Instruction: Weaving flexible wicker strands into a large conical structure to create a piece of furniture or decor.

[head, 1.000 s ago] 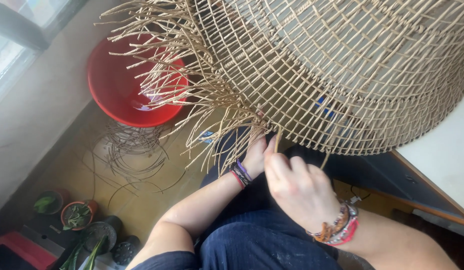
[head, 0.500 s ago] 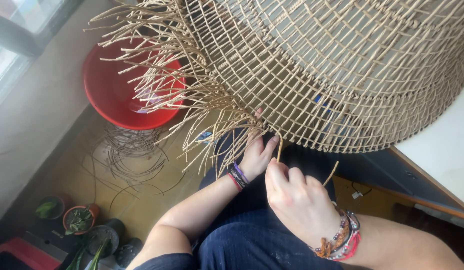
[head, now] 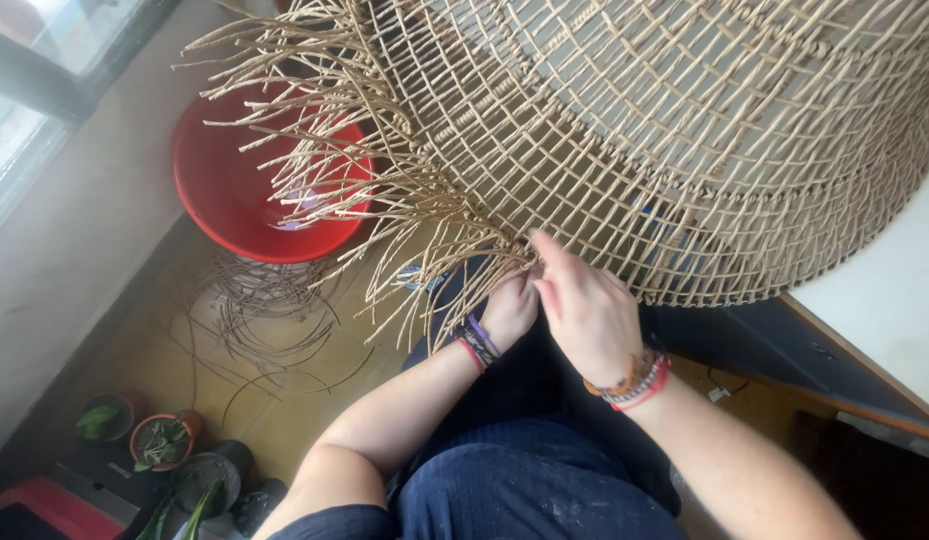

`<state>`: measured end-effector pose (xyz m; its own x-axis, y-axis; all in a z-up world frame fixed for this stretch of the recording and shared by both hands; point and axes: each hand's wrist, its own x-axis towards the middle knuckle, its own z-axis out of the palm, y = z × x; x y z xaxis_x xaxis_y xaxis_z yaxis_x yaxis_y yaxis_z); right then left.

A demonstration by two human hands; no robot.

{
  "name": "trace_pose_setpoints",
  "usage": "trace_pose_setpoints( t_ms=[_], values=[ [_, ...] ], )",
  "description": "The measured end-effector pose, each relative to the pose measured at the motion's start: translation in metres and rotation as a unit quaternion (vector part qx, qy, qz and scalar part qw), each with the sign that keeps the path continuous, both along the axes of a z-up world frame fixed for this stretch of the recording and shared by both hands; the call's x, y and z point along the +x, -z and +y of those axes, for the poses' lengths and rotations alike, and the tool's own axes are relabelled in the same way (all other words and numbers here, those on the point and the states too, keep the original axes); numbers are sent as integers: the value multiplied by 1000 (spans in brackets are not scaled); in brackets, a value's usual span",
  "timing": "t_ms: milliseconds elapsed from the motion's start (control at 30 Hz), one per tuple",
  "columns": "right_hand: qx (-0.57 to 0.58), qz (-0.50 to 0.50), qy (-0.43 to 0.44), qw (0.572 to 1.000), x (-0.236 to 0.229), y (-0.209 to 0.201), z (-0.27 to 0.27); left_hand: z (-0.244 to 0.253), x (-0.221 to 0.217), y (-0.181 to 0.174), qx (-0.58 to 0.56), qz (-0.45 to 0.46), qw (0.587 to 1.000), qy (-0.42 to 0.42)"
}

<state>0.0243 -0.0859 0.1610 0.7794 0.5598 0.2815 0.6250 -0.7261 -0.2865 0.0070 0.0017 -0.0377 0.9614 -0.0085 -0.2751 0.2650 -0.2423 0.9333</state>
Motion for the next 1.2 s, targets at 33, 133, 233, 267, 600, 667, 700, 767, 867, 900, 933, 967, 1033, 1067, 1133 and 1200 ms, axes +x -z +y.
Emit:
trace_pose_setpoints(
  t_ms=[33,133,233,267,600,667,700,767,867,900,933,967,1033,1067,1133,1200],
  values=[
    [0,-1,-2,1000,-7,13,-11,8,-2,-24,0,-1,1000,-2],
    [104,102,89,985,-30,45,-37,27,-15,-62,-127,61,990,26],
    [243,348,146,893,-53,58,-46,39,-43,-55,-101,119,983,96],
    [305,401,148,851,-58,62,-45,46,-52,-67,-80,140,980,119],
    [429,559,54,707,-48,57,-32,79,-74,-212,309,-177,905,231],
    [308,415,49,855,-43,49,-34,76,-51,-223,287,-259,899,205],
    [169,247,43,953,-41,45,-35,74,-40,-228,261,-339,886,179],
    [110,143,68,981,-38,50,-37,67,-15,-203,261,-330,895,152],
    [57,19,98,993,-27,50,-38,61,6,-201,239,-330,905,124],
    [62,7,102,993,-27,49,-39,59,7,-205,217,-334,909,124],
    [63,6,102,993,-26,52,-40,60,11,-204,218,-334,908,124],
    [73,-2,98,993,-25,54,-41,62,15,-202,197,-312,917,152],
    [82,-8,95,992,-27,52,-38,63,24,-192,175,-286,924,182],
    [134,-71,106,983,-28,47,-34,63,30,-184,185,-241,939,163],
    [185,-134,115,967,-28,45,-31,62,40,-175,194,-195,951,143],
    [178,-109,94,973,-28,51,-33,60,48,-170,266,-194,935,129]
  ],
)
